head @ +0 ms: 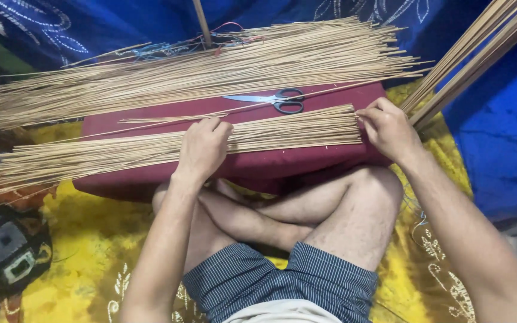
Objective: Cutting thin wooden sticks to length and arranging them into a bundle to create a mat or similar craft item.
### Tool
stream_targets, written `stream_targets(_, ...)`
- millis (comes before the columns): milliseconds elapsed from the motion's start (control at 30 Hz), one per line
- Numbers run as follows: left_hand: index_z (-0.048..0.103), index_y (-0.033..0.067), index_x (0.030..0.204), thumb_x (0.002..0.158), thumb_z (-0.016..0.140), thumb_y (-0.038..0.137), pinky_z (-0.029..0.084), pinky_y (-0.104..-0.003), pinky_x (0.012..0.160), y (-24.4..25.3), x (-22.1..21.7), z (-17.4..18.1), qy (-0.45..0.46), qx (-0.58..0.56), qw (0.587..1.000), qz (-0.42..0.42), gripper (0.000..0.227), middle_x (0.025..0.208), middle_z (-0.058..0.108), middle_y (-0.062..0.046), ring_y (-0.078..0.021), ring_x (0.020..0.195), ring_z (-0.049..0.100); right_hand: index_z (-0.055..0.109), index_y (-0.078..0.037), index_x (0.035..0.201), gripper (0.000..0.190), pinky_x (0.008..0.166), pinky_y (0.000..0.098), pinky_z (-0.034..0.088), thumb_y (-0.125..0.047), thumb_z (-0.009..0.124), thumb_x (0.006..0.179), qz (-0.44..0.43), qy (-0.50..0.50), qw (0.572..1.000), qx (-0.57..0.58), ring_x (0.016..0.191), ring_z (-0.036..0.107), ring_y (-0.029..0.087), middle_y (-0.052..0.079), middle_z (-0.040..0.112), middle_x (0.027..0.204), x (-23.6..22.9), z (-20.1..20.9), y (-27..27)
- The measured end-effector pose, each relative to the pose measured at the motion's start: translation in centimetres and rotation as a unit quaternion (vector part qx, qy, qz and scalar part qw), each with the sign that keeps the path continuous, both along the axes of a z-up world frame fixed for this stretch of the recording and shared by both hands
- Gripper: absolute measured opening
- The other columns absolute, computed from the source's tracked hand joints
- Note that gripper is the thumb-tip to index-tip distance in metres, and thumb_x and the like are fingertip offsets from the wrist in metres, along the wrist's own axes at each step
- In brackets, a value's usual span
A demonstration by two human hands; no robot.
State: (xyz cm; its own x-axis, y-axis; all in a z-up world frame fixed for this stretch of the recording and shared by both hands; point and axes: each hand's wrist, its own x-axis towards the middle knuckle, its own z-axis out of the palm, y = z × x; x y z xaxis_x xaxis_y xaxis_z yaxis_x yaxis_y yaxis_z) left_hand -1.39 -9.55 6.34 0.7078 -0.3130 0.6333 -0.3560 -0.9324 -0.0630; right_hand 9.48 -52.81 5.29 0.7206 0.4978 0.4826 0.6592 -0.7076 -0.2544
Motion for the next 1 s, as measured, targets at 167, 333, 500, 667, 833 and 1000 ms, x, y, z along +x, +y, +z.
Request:
stream_targets(167, 0.065, 0.0191, 0.098, 0.098, 0.068, 0.020, 0.050, -0.038, 0.065, 0.7, -0.5, 0.2, 0.027, -0.010, 1.000, 0.010, 0.002, 0.080, 0.054, 0.001, -0.0240, 0.077, 0.064, 0.080, -0.009, 0.102, 0.011, 0.082, 0.0378, 0.060, -0.007, 0.080, 0.092, 0.000, -0.004, 1.000, 0.021, 0.100, 0.072, 0.030, 0.007, 0.071, 0.106, 1.4, -1.2, 0.5)
stream_targets(333, 0.067, 0.0196, 0.100, 0.101, 0.066, 0.020, 0.050, -0.037, 0.067, 1.5, -0.4, -0.4, 0.043, -0.014, 0.999, 0.021, 0.001, 0.080, 0.055, 0.001, -0.0233, 0.079, 0.064, 0.079, -0.010, 0.102, 0.010, 0.081, 0.0419, 0.060, -0.010, 0.079, 0.091, 0.005, -0.002, 1.000, -0.011, 0.097, 0.072, 0.032, 0.007, 0.070, 0.101, 1.6, -0.3, 1.5)
stream_targets(500, 0.067, 0.0195, 0.100, 0.100, 0.068, 0.021, 0.049, -0.038, 0.067, 1.9, -0.8, -0.4, 0.048, -0.016, 0.999, 0.019, 0.001, 0.081, 0.055, 0.001, -0.0238, 0.079, 0.064, 0.079, -0.011, 0.096, 0.007, 0.082, 0.0430, 0.058, -0.015, 0.079, 0.090, 0.033, -0.024, 0.998, -0.056, 0.097, 0.071, 0.031, 0.007, 0.071, 0.096, 2.3, -1.2, 1.4)
stream_targets(667, 0.068, 0.0193, 0.101, 0.098, 0.069, 0.019, 0.048, -0.038, 0.067, 2.2, -0.8, -1.1, 0.042, -0.012, 0.999, 0.018, 0.003, 0.081, 0.054, 0.001, -0.0234, 0.078, 0.062, 0.076, -0.015, 0.093, 0.004, 0.079, 0.0404, 0.056, -0.018, 0.077, 0.091, 0.027, -0.052, 0.993, -0.102, 0.095, 0.068, 0.027, 0.004, 0.067, 0.096, 2.1, -1.7, 1.9)
stream_targets(833, 0.067, 0.0198, 0.100, 0.099, 0.069, 0.021, 0.049, -0.038, 0.067, 2.3, -0.8, -1.7, 0.037, -0.014, 0.999, 0.017, 0.003, 0.081, 0.054, 0.001, -0.0236, 0.079, 0.062, 0.072, -0.014, 0.096, 0.009, 0.077, 0.0403, 0.055, -0.021, 0.075, 0.091, 0.012, -0.068, 0.988, -0.138, 0.096, 0.066, 0.027, 0.004, 0.063, 0.096, 2.0, -1.8, 2.3)
stream_targets(1000, 0.069, 0.0192, 0.106, 0.096, 0.072, 0.030, 0.049, -0.039, 0.070, 2.3, -1.1, -0.9, 0.060, -0.046, 0.997, 0.010, 0.015, 0.094, 0.057, 0.000, -0.0249, 0.085, 0.064, 0.068, -0.014, 0.098, 0.008, 0.076, 0.0397, 0.050, -0.019, 0.072, 0.093, 0.007, -0.105, 0.982, -0.155, 0.098, 0.061, 0.028, 0.004, 0.060, 0.101, 1.5, 0.0, 2.2)
